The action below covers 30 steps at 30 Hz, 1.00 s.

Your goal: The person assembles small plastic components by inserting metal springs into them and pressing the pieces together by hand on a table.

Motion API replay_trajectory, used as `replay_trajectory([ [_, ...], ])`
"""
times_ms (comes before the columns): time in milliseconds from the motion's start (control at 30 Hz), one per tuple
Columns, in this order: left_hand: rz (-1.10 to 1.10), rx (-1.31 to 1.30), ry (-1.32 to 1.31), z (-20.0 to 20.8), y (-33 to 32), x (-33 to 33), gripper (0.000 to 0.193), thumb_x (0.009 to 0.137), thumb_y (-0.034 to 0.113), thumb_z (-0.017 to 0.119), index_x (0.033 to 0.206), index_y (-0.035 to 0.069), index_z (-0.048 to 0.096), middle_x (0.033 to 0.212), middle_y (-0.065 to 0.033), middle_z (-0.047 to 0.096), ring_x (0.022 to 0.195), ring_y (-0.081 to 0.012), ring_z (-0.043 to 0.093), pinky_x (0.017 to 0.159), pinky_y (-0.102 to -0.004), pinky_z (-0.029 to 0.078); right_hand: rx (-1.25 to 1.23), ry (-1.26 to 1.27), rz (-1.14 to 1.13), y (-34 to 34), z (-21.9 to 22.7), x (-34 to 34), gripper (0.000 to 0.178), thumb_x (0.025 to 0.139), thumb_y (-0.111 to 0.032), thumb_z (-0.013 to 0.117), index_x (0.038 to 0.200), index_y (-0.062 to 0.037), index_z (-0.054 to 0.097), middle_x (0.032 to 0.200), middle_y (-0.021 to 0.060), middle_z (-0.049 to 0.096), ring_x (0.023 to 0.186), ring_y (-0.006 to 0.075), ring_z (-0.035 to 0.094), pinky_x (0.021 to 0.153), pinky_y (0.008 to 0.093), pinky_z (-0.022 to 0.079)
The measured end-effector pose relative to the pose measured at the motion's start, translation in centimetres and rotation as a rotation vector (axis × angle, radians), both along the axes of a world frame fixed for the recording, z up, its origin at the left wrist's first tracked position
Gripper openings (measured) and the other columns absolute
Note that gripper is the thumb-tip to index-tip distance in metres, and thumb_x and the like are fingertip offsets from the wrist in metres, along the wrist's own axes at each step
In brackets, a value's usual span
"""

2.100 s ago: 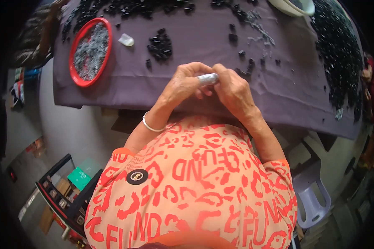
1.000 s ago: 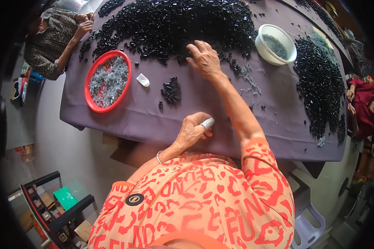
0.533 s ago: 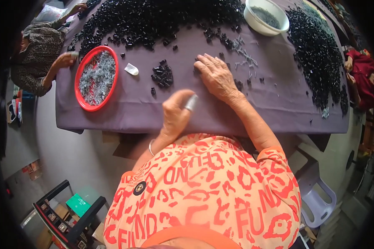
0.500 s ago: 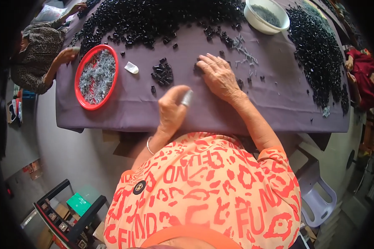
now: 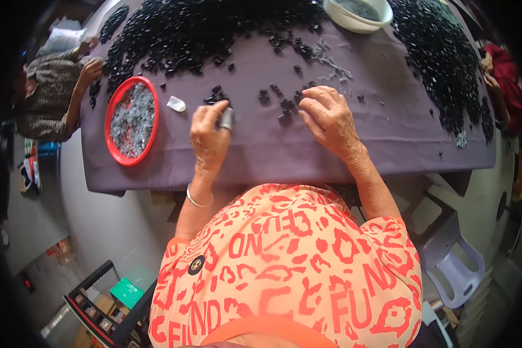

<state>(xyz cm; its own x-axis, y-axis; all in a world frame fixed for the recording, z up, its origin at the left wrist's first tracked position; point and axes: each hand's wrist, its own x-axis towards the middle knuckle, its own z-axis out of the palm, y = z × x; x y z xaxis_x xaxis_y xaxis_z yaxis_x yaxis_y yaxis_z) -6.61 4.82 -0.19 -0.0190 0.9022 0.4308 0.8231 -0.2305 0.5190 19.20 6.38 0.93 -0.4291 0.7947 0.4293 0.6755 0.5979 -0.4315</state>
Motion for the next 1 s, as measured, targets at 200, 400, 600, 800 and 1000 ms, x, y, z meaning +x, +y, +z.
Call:
replay_trajectory([
  [200, -0.118, 0.047, 0.144, 0.0, 7.9, -0.6, 0.029, 0.076, -0.004, 0.056, 0.102, 0.005, 0.062, 0.092, -0.0143, 0.056, 0.088, -0.0322, 0.057, 0.076, -0.0393, 0.049, 0.042, 0.130, -0.286, 0.4, -0.5, 3.2, 0.014, 0.076, 0.000, 0.065, 0.090, -0.0032, 0.063, 0.089, 0.0100, 0.062, 0.087, 0.0265, 0.059, 0.076, 0.0344, 0.047],
  [400, -0.187, -0.072, 0.168, -1.3, 10.6, 1.4, 0.020, 0.078, 0.000, 0.057, 0.097, 0.004, 0.064, 0.093, -0.0137, 0.058, 0.083, -0.0326, 0.060, 0.073, -0.0391, 0.050, 0.015, 0.147, -0.391, 0.6, -0.4, 5.9, 0.012, 0.077, 0.003, 0.063, 0.087, -0.0027, 0.063, 0.084, 0.0086, 0.062, 0.081, 0.0231, 0.060, 0.070, 0.0321, 0.048],
  [600, -0.264, -0.121, -0.073, -0.9, 7.1, 4.6, 0.032, 0.077, -0.003, 0.060, 0.108, 0.005, 0.062, 0.093, -0.0128, 0.060, 0.080, -0.0253, 0.062, 0.070, -0.0331, 0.050, 0.068, 0.142, -0.271, 3.6, -0.9, 4.5, 0.015, 0.074, 0.003, 0.065, 0.088, -0.0043, 0.064, 0.084, 0.0076, 0.060, 0.081, 0.0249, 0.058, 0.070, 0.0337, 0.047],
  [800, -0.153, -0.034, -0.144, -0.6, 2.5, 5.2, 0.033, 0.073, -0.004, 0.062, 0.104, 0.003, 0.061, 0.096, -0.0158, 0.057, 0.089, -0.0328, 0.057, 0.076, -0.0384, 0.048, 0.002, -0.154, -0.156, 6.7, -2.4, 3.6, 0.013, 0.075, -0.007, 0.066, 0.087, -0.0100, 0.062, 0.085, 0.0037, 0.055, 0.083, 0.0222, 0.054, 0.072, 0.0347, 0.045],
  [1000, -0.233, -0.069, -0.211, -1.1, -2.9, 7.2, 0.030, 0.070, -0.003, 0.068, 0.099, 0.004, 0.064, 0.095, -0.0148, 0.059, 0.087, -0.0307, 0.058, 0.075, -0.0380, 0.049, 0.124, -0.281, -0.111, 6.8, -2.6, 4.0, 0.011, 0.077, -0.010, 0.063, 0.087, -0.0077, 0.060, 0.087, 0.0036, 0.056, 0.084, 0.0218, 0.054, 0.073, 0.0341, 0.042],
])
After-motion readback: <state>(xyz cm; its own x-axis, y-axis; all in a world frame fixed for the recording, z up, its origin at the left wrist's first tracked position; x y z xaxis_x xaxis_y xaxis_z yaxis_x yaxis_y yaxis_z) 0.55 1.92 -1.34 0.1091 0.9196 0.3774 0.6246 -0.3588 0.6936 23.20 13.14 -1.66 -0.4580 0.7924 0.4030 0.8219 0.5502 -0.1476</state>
